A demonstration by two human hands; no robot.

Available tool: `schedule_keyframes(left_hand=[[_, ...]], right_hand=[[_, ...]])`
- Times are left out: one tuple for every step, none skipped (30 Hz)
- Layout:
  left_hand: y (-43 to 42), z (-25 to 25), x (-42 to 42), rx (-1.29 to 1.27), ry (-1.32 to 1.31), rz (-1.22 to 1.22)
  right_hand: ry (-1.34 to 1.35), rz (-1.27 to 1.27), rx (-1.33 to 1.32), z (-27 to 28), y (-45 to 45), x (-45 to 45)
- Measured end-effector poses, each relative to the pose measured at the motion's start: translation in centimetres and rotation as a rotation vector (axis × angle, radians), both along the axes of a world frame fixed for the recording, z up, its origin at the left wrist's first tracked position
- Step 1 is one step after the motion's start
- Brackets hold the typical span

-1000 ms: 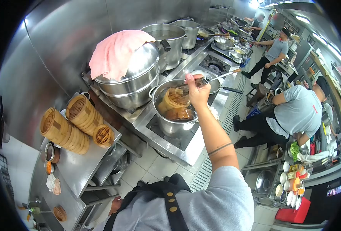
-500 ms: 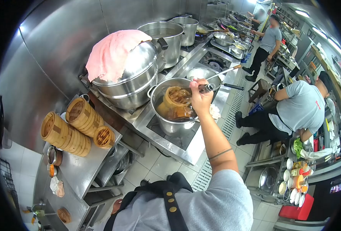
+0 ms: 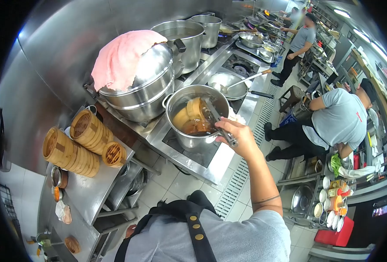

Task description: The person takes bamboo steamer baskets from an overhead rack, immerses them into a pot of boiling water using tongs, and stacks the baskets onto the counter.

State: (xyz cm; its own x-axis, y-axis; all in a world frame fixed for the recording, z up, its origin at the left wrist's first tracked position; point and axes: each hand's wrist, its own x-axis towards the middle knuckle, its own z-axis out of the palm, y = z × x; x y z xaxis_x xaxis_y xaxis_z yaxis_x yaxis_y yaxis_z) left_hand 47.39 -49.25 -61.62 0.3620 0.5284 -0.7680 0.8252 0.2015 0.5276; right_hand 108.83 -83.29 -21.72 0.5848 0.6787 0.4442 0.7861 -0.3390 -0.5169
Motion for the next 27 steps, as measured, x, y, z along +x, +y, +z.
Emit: schedule_keyframes(left_hand=[[0.7, -1.8, -0.4, -0.055, -0.018, 0.029], [0.9, -1.5, 0.2, -0.055, -0.019, 0.022], [1.1, -0.6, 1.3, -0.021, 0.014, 0.008], [1.3, 0.2, 2.3, 0.015, 0.046, -0.004], [0.2, 4.6, 4.7, 0.112, 0.036, -0.03], [0.5, 4.3, 4.9, 0.115, 0.034, -0.032], [0.8, 4.0, 5.1, 0.157, -0.06, -0.073], [1.0, 3.7, 5.2, 0.197, -0.153, -0.114], [1.1, 3.4, 5.2, 0.198, -0.152, -0.113], [1.3, 3.0, 5.4, 0.172, -0.16, -0.059], [0.9, 3.9, 6.0, 0.145, -0.165, -0.006], [0.5, 4.8, 6.5, 0.144, -0.162, -0.007], [0.2, 5.7, 7.0, 0.139, -0.129, -0.02], [-0.2, 6.3, 7.2, 0.134, -0.098, -0.032], [-0.5, 6.6, 7.2, 0.135, -0.099, -0.033], [-0.8, 6.9, 7.1, 0.149, -0.08, -0.075], [-1.0, 7.0, 7.0, 0.163, -0.06, -0.116], [-0.8, 6.3, 6.4, 0.163, -0.059, -0.114], [-0.2, 3.9, 4.8, 0.078, -0.039, -0.089], [-0.2, 2.6, 3.9, -0.008, -0.019, -0.06], [-0.5, 2.6, 3.6, -0.013, -0.018, -0.051], [-0.9, 3.1, 3.5, 0.048, 0.038, -0.056], [-1.4, 3.6, 3.3, 0.108, 0.094, -0.061], [-1.2, 2.0, 2.1, 0.102, 0.096, -0.052], [-0.3, -1.8, -0.2, 0.138, -0.054, -0.132], [-0.2, -3.9, -1.5, 0.175, -0.205, -0.21], [-1.4, -0.4, 1.2, 0.047, 0.062, 0.041]], right_hand=[[-0.039, 0.016, 0.008, -0.3, 0.0, 0.0], [-0.041, 0.008, 0.009, -0.8, -0.2, 0.1], [-0.117, -0.003, -0.011, -1.3, -0.4, 0.3], [-0.193, -0.012, -0.029, -1.7, -0.4, 0.6], [-0.308, -0.002, 0.015, -2.1, -0.2, 0.9], [-0.309, -0.005, 0.018, -2.3, -0.1, 0.9], [-0.316, 0.04, 0.068, -2.3, 0.2, 0.9], [-0.322, 0.087, 0.118, -2.3, 0.3, 0.8], [-0.322, 0.087, 0.118, -2.3, 0.4, 0.6], [-0.315, 0.076, 0.158, -2.4, 0.5, 0.2], [-0.307, 0.064, 0.197, -2.2, 0.9, -0.4], [-0.303, 0.063, 0.196, -2.4, 1.1, -0.8], [-0.303, 0.068, 0.233, -2.6, 1.3, -1.1], [-0.303, 0.072, 0.271, -2.7, 1.6, -1.5], [-0.281, 0.084, 0.257, -2.5, 1.9, -2.1], [-0.281, 0.084, 0.257, -2.3, 2.1, -2.5], [-0.277, 0.116, 0.265, -2.3, 2.3, -2.9], [-0.273, 0.149, 0.273, -2.2, 2.4, -3.2], [-0.274, 0.162, 0.293, -2.1, 2.5, -3.5], [-0.272, 0.169, 0.291, -1.8, 2.5, -3.7], [-0.299, 0.143, 0.281, -1.2, 2.5, -4.0], [-0.326, 0.118, 0.271, -1.0, 2.4, -4.2], [-0.322, 0.129, 0.267, -1.1, 2.3, -4.1], [-0.351, 0.096, 0.245, -1.3, 2.0, -3.8], [-0.382, 0.064, 0.224, -1.6, 2.0, -3.6], [-0.383, 0.075, 0.22, -1.8, 2.2, -3.4], [-0.416, 0.064, 0.236, -2.0, 2.5, -3.1]])
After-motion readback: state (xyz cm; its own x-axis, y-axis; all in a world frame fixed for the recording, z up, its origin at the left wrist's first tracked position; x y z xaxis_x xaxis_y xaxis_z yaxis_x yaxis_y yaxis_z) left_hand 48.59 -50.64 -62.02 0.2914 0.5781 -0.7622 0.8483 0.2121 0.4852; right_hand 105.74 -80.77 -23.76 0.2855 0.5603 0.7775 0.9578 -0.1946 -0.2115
